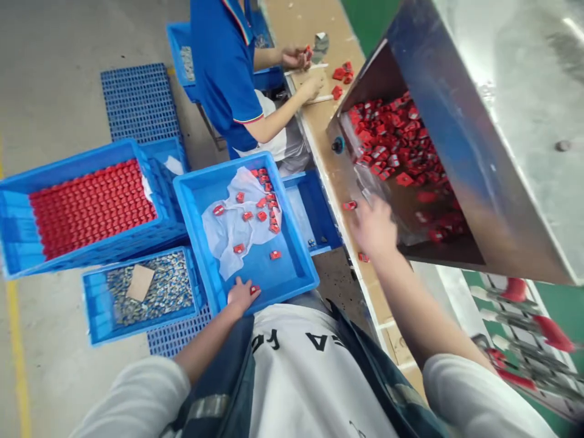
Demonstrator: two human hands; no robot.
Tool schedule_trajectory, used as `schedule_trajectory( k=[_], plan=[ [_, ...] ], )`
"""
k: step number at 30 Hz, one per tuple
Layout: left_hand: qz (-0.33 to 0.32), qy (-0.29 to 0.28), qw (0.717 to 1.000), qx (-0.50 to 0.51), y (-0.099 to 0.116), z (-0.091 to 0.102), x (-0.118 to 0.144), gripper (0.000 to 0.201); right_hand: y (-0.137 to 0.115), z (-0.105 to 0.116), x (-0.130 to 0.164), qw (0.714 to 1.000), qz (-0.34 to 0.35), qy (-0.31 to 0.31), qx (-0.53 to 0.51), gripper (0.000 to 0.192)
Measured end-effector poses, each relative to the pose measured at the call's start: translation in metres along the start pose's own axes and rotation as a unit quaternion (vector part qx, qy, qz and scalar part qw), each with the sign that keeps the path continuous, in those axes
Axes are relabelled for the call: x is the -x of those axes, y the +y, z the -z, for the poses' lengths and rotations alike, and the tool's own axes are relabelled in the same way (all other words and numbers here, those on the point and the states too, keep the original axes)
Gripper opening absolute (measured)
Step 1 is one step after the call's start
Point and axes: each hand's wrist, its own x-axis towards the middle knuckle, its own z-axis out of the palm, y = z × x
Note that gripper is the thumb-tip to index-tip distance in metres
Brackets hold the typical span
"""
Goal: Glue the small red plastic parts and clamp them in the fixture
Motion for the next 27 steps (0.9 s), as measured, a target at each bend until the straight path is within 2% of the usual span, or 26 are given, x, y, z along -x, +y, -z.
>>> schedule_trajectory(
  k=[2,4,5,7,10,12,14,18,22,24,27],
  plan=[
    [0.003,-0.001,1.0,0.006,0.0,-0.002,-0.001,0.056,-0.058,-0.034,0.015,0.986,0.137,-0.087,-0.045,0.043],
    [0.005,-0.004,1.0,0.012,0.001,-0.004,0.001,0.052,-0.115,-0.077,0.033,0.939,0.27,-0.208,-0.041,0.039],
    [0.006,-0.004,1.0,0.015,0.0,-0.004,0.002,0.051,-0.137,-0.099,0.04,0.923,0.301,-0.236,-0.038,0.038],
    [0.009,-0.001,1.0,0.023,0.0,-0.005,0.004,0.049,-0.164,-0.137,0.05,0.903,0.334,-0.267,-0.033,0.038],
    [0.015,0.003,0.999,0.035,-0.002,-0.007,0.007,0.048,-0.174,-0.171,0.052,0.886,0.366,-0.284,-0.038,0.037],
    [0.012,0.001,0.999,0.044,-0.002,-0.008,0.008,0.048,-0.18,-0.18,0.048,0.874,0.391,-0.283,-0.053,0.037],
    [-0.002,-0.001,0.999,0.054,-0.002,-0.008,0.009,0.045,-0.198,-0.182,0.044,0.865,0.417,-0.269,-0.079,0.038],
    [-0.044,0.014,0.996,0.074,-0.003,-0.008,0.009,0.044,-0.263,-0.184,0.04,0.854,0.444,-0.24,-0.128,0.04],
    [-0.08,0.05,0.992,0.085,-0.009,-0.008,0.006,0.039,-0.319,-0.194,0.036,0.852,0.432,-0.256,-0.148,0.034],
    [-0.099,0.066,0.989,0.089,-0.014,-0.01,0.004,0.036,-0.33,-0.197,0.033,0.856,0.413,-0.268,-0.161,0.029],
    [-0.118,0.076,0.986,0.089,-0.02,-0.013,-0.002,0.036,-0.327,-0.194,0.028,0.864,0.372,-0.274,-0.198,0.021]
  ],
)
